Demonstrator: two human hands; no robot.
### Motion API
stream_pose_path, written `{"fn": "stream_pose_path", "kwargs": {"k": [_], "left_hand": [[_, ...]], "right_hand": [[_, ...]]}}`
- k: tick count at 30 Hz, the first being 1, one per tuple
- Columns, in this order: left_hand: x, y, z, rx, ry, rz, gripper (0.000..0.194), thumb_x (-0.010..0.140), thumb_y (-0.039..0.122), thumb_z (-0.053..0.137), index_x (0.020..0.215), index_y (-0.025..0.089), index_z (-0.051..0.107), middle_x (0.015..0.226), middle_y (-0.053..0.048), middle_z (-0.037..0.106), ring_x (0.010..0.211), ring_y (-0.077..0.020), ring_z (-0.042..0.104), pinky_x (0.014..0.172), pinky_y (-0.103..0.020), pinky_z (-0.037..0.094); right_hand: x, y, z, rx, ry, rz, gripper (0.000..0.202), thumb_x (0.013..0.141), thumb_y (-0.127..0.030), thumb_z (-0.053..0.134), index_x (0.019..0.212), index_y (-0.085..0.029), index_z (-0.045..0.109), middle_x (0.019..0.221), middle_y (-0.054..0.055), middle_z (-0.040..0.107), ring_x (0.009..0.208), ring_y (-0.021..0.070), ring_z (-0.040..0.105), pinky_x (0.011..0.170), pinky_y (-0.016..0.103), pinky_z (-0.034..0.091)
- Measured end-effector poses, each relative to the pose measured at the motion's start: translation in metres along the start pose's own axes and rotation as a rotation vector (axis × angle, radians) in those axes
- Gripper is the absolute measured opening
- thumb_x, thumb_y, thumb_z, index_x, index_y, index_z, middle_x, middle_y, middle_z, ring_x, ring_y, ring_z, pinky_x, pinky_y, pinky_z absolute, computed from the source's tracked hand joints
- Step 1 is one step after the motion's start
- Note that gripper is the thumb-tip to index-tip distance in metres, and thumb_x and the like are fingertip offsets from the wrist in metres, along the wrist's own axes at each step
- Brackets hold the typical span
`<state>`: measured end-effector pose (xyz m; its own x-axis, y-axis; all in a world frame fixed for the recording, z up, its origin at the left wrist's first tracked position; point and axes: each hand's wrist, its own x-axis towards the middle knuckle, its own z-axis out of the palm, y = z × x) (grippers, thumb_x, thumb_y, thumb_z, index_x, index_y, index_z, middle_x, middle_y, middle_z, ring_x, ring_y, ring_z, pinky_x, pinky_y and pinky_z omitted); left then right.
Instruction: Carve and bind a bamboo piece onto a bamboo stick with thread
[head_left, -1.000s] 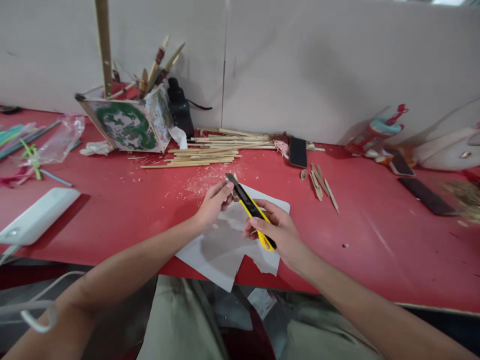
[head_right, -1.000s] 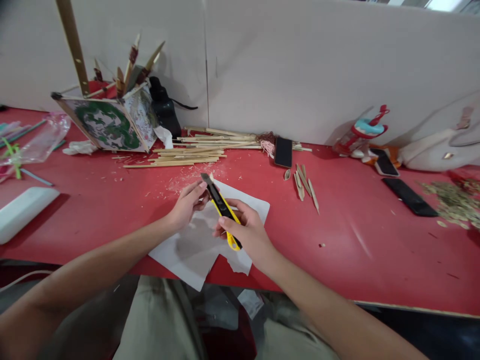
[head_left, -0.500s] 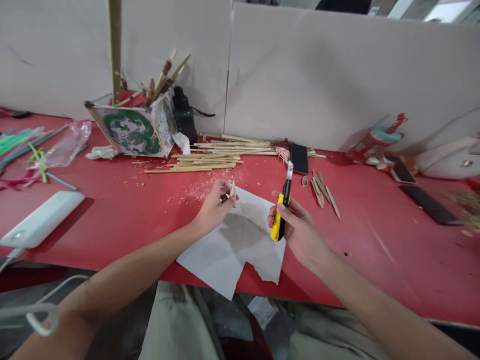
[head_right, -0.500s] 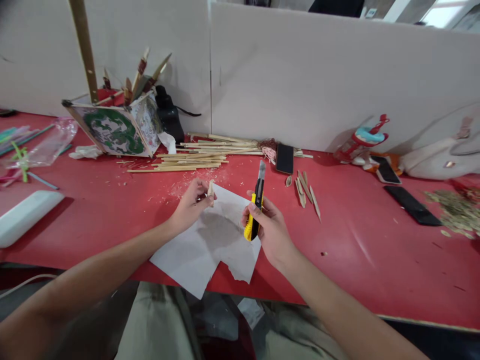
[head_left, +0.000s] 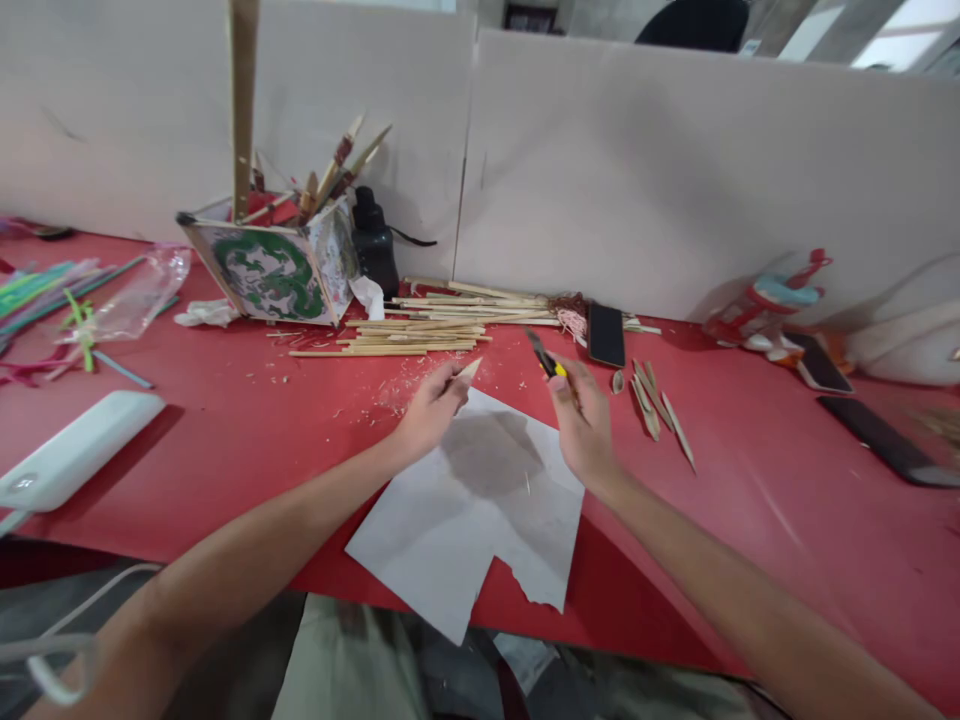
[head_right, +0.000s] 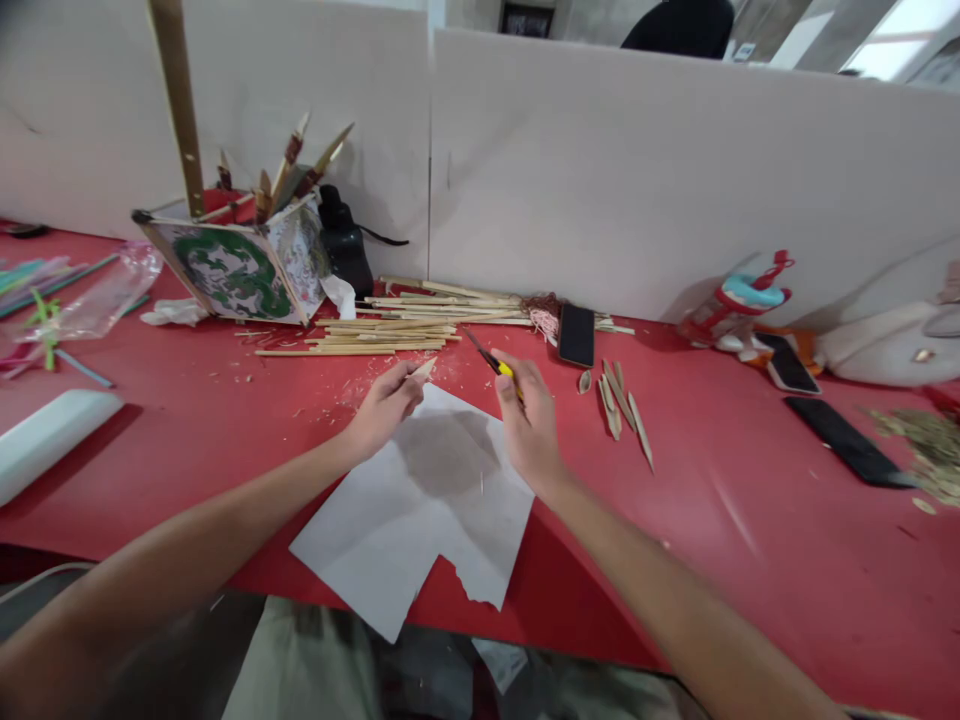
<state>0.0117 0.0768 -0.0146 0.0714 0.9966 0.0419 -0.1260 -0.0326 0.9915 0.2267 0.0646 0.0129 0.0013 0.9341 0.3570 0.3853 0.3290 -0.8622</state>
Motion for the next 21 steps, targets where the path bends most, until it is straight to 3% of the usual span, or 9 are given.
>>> {"fn": "stream_pose_path", "kwargs": {"k": [4, 8, 13, 17, 21], "left_hand": [[-0.019, -0.003, 0.0, -0.038, -0.019, -0.012, 0.031, 0.097, 0.051, 0.06, 0.094, 0.02, 0.059, 0.065, 0.005, 0.04, 0.056, -0.0086, 0.034, 0.052, -0.027, 0.024], [-0.029, -0.001, 0.001, 0.042, -0.097, -0.018, 0.036, 0.102, 0.053, 0.05, 0.096, 0.019, 0.061, 0.069, 0.004, 0.04, 0.059, -0.0088, 0.033, 0.053, -0.027, 0.023], [-0.03, 0.002, 0.003, 0.026, -0.082, -0.013, 0.034, 0.103, 0.049, 0.049, 0.094, 0.018, 0.059, 0.068, 0.004, 0.042, 0.061, -0.0089, 0.036, 0.056, -0.027, 0.026], [-0.026, 0.006, 0.001, 0.034, -0.057, -0.001, 0.03, 0.103, 0.045, 0.051, 0.088, 0.019, 0.056, 0.069, 0.003, 0.044, 0.061, -0.009, 0.037, 0.055, -0.027, 0.027], [-0.019, 0.01, -0.007, 0.114, 0.012, 0.007, 0.033, 0.105, 0.041, 0.047, 0.079, 0.02, 0.046, 0.071, 0.002, 0.045, 0.063, -0.0098, 0.04, 0.058, -0.028, 0.03]], "right_hand": [[0.015, 0.024, 0.01, -0.256, -0.045, -0.269, 0.036, 0.105, -0.046, 0.048, 0.133, -0.032, 0.066, 0.123, 0.011, 0.065, 0.12, 0.0297, 0.059, 0.108, 0.049, 0.043], [0.004, 0.05, -0.008, -0.345, 0.047, -0.451, 0.03, 0.101, -0.04, 0.053, 0.126, -0.031, 0.068, 0.114, 0.01, 0.068, 0.107, 0.0306, 0.064, 0.097, 0.052, 0.05], [-0.008, 0.066, -0.036, -0.356, 0.144, -0.503, 0.03, 0.099, -0.038, 0.056, 0.123, -0.025, 0.069, 0.111, 0.011, 0.065, 0.101, 0.029, 0.063, 0.088, 0.048, 0.052], [-0.007, 0.057, -0.033, -0.423, 0.017, -0.475, 0.028, 0.1, -0.037, 0.055, 0.123, -0.025, 0.066, 0.11, 0.012, 0.066, 0.102, 0.0299, 0.064, 0.091, 0.051, 0.052], [0.002, 0.044, -0.037, -0.552, -0.007, -0.364, 0.025, 0.095, -0.04, 0.064, 0.115, -0.026, 0.065, 0.108, 0.01, 0.069, 0.101, 0.0307, 0.067, 0.089, 0.049, 0.054]]}}
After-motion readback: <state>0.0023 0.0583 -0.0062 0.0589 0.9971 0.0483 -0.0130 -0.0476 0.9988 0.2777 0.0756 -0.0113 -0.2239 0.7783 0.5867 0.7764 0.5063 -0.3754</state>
